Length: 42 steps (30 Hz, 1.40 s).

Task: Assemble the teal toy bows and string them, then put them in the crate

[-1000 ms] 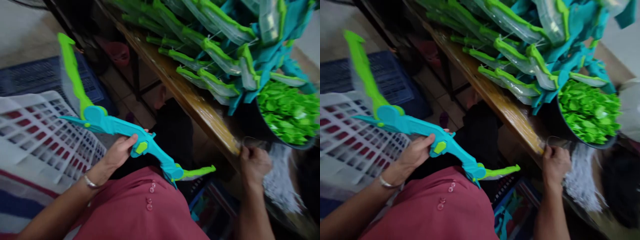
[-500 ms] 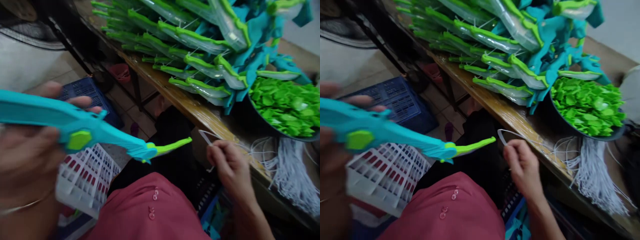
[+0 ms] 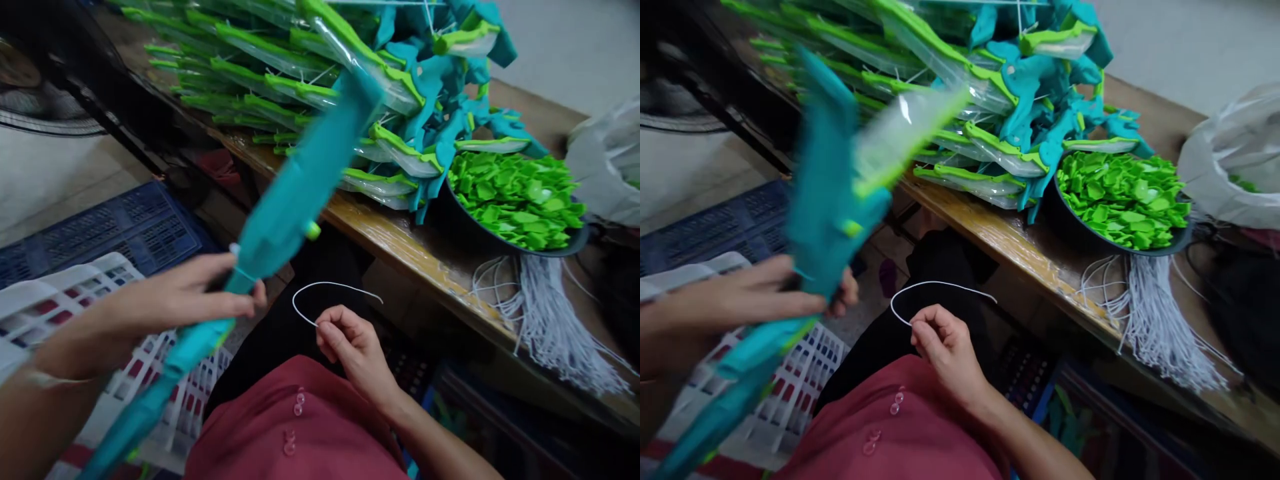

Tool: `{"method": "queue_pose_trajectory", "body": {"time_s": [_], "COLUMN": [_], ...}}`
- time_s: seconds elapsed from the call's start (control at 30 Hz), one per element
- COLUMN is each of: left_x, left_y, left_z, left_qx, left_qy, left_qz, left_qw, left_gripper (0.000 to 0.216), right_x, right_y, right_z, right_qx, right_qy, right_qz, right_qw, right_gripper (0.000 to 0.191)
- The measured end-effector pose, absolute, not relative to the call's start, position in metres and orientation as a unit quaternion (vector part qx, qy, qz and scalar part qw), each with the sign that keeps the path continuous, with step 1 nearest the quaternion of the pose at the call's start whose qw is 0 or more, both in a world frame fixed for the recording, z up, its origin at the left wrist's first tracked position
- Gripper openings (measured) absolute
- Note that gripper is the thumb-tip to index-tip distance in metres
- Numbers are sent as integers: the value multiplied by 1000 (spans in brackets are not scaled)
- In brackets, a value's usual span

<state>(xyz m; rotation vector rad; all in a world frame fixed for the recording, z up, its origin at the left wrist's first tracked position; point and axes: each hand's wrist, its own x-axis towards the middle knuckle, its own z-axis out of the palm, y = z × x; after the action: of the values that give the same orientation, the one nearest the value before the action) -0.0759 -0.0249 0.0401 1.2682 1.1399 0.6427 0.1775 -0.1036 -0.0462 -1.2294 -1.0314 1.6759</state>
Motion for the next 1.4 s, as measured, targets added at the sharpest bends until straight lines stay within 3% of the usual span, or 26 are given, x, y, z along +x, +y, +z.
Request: {"method": "queue_pose_trajectory", "body": {"time_s": [0.1,0.3,0.37,0.5,0.63,0.73,0.9,1.23,1.4], "left_x": [-43,-6,1,11,9,2,-9,-21,-27], "left_y": [-18,-28,-33,-44,-51,-54,-58,-61,-60], "left_z": [7,-46,-46,-43,-49,-57,-74,-74,-78], "left_qx": [586,542,570,654,683,677,678,707,781], "left_qy": [416,346,346,362,384,392,400,409,429], "left_qz": [82,96,61,-1,-32,-38,-34,-30,-1], "left_qw": [690,760,743,665,620,622,615,576,454], "left_gripper": [32,40,42,35,32,30,29,27,32], "right_x": [181,189,194,213,236,245,249,295,334], "right_y": [-113,-130,-124,-92,-62,-54,-53,-53,-71], "right_z": [-52,-79,-87,-91,-82,-77,-79,-73,-46], "right_qx": [-487,-446,-463,-461,-452,-462,-468,-593,-662], "right_qy": [-385,-346,-302,-215,-132,-127,-132,-236,-290], "right_qz": [674,756,754,723,647,624,627,454,247], "right_qw": [400,331,354,468,599,617,608,621,646], "right_gripper": [33,36,34,48,33,21,22,40,32]}}
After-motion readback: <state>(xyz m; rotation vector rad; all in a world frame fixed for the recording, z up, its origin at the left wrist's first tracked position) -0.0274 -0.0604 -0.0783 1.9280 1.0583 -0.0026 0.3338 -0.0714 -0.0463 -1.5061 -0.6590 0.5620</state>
